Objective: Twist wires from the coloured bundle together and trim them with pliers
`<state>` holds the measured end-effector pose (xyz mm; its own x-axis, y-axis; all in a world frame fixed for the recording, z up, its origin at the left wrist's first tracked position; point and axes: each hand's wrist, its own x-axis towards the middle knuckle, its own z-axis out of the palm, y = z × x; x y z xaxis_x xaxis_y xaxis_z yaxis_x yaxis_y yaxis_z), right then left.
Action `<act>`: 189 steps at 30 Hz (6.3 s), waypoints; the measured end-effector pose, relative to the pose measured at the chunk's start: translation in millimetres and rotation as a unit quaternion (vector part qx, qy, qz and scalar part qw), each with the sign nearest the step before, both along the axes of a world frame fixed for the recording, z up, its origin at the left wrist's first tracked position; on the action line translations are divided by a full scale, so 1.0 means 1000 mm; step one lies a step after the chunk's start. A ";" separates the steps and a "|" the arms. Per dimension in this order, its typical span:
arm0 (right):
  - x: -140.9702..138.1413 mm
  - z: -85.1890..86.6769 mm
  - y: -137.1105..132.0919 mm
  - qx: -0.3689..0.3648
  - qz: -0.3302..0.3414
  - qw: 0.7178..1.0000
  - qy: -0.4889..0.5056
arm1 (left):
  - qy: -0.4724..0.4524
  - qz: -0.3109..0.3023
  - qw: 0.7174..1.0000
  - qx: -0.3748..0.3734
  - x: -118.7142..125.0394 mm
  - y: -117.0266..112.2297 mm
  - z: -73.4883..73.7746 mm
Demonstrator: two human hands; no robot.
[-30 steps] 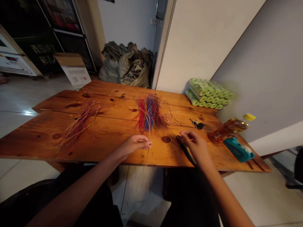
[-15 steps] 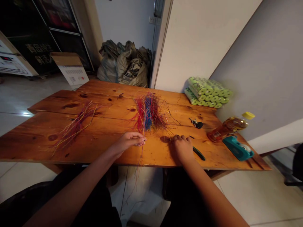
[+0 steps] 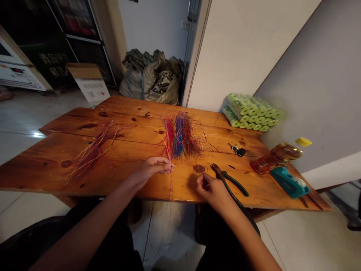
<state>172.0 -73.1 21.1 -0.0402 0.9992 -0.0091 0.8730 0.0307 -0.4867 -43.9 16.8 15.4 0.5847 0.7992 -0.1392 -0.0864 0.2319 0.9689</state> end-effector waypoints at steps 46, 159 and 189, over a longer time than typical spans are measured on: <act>-0.081 -0.019 0.033 0.119 -0.143 0.849 0.495 | -0.073 0.207 0.972 0.082 0.024 -0.010 -0.025; -0.078 0.038 0.005 0.188 -0.056 0.913 0.358 | 0.058 0.100 0.923 0.367 -0.014 -0.006 0.035; -0.070 0.008 0.023 0.091 -0.071 0.836 0.536 | -0.100 0.096 0.988 0.068 0.013 -0.008 -0.004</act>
